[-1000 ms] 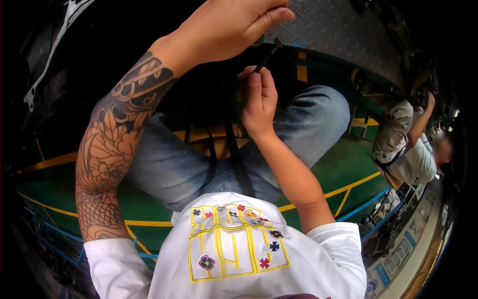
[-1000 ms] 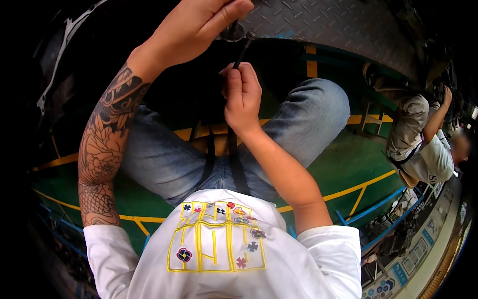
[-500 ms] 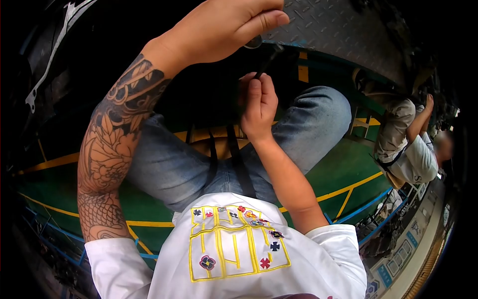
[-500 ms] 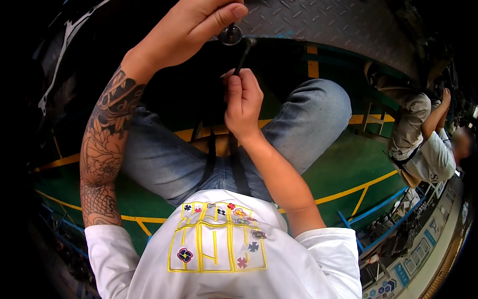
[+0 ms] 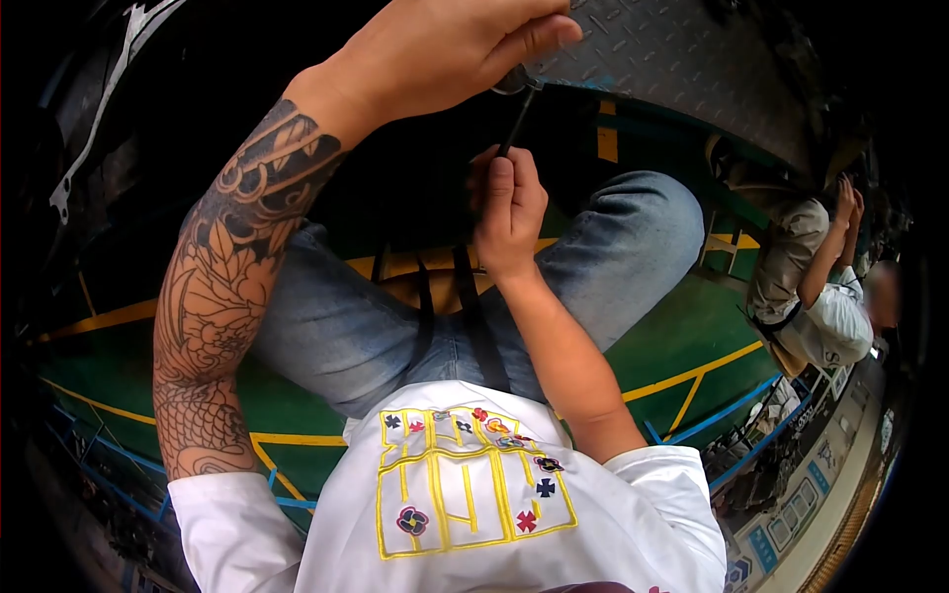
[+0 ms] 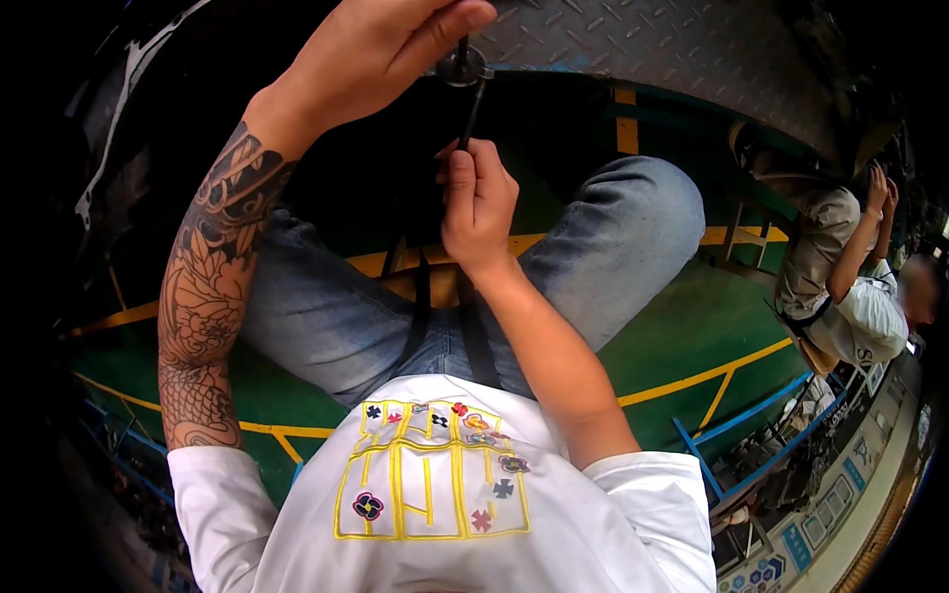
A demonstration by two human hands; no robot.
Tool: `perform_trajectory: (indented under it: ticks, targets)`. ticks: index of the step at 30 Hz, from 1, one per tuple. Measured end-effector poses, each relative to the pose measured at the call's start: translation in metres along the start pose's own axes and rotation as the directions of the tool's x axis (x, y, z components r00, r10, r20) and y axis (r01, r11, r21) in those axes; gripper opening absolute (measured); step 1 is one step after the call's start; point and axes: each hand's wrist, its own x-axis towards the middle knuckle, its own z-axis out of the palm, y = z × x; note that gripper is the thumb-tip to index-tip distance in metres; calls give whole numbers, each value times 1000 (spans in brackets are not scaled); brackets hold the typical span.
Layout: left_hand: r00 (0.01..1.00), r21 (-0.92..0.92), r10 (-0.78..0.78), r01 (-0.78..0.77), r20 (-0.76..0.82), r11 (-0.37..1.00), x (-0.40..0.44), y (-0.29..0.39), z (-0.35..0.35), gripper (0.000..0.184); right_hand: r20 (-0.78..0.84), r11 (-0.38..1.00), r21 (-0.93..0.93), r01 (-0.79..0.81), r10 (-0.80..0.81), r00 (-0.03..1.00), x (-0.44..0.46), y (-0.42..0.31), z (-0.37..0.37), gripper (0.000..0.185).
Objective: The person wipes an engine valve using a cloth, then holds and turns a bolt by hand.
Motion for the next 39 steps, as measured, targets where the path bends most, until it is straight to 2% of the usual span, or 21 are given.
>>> perform_trajectory:
  ticks: [8, 11, 14, 15, 18, 21, 24, 27, 33, 39]
  targets:
    - [997, 11, 29, -28, -67, 1000, 4, -6, 4, 28, -1, 980, -94, 176, -177, 984, -3, -7, -6, 23]
    - [997, 6, -5, 6, -75, 1000, 5, 4, 1, 27, -45, 979, -47, 199, -201, 979, -3, -9, -6, 25]
    - [994, 17, 21, -19, -107, 1000, 5, -7, 5, 27, -61, 999, 10, -38, 39, 997, 5, -8, -7, 26]
    - [993, 26, 28, -25, -117, 999, 6, -9, 5, 27, -56, 998, 28, -57, 59, 997, 7, -6, -7, 27]
    - [989, 59, 37, -29, -144, 998, 6, -12, 6, 27, -62, 998, 45, -43, 46, 997, 9, -8, -8, 27]
    - [986, 100, 16, 0, -164, 995, 6, -11, 8, 26, -40, 998, -36, 56, -57, 998, 5, -8, -9, 28]
    - [981, 140, 15, 13, -195, 990, 5, -12, 12, 26, -30, 998, 58, -33, 35, 999, 3, -5, -6, 28]
    - [971, 188, 41, 4, -235, 982, 6, -14, 19, 25, -74, 996, 77, -36, 41, 996, 3, -7, -5, 27]
    - [969, 253, 44, 20, -244, 967, 7, -11, 17, 25, -55, 997, 74, -8, 12, 998, 5, -3, -5, 28]
    - [964, 324, 72, 16, -258, 946, 9, -9, 18, 24, -34, 987, 27, 158, -157, 987, 4, -11, -10, 29]
